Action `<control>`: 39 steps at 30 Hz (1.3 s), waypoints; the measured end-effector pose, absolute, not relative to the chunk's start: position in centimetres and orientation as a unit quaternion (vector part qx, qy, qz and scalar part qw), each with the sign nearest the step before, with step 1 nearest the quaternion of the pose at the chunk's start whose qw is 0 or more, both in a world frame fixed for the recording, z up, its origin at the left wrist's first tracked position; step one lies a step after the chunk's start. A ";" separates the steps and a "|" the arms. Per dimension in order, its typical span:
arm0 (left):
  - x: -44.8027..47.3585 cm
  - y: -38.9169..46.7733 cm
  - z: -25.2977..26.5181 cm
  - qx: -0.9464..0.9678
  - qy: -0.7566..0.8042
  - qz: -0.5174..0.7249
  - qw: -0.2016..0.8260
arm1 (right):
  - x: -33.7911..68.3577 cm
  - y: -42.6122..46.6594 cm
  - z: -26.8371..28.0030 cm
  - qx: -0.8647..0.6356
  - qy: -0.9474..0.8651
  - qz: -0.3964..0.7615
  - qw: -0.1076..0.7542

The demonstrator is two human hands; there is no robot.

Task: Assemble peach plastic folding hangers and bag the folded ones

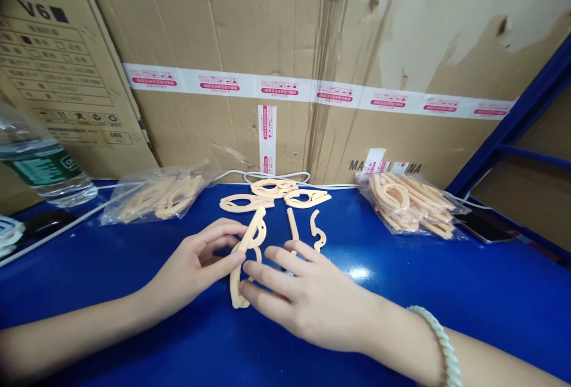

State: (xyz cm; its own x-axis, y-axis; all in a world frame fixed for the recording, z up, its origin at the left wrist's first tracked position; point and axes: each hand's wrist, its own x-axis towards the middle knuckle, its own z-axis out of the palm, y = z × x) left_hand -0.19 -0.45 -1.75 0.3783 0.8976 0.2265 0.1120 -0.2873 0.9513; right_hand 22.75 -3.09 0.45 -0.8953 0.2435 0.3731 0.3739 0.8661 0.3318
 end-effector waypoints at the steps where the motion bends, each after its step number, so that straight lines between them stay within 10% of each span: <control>1: -0.2 -0.6 -1.7 0.697 0.374 0.427 0.438 | 22.6 -3.1 0.4 -0.155 -0.951 -0.209 0.169; 23: -0.9 -1.0 -1.1 0.809 0.355 0.428 0.190 | 22.2 -3.3 0.6 -0.388 -0.626 0.509 0.446; 31: -0.9 -0.9 -2.8 0.914 0.243 0.268 -0.184 | 21.5 -3.4 -0.8 -0.382 -0.582 0.655 0.296; 39: -0.2 -1.9 -1.7 0.930 0.194 0.227 -0.214 | 21.3 -4.7 0.2 -0.455 -0.657 0.563 0.210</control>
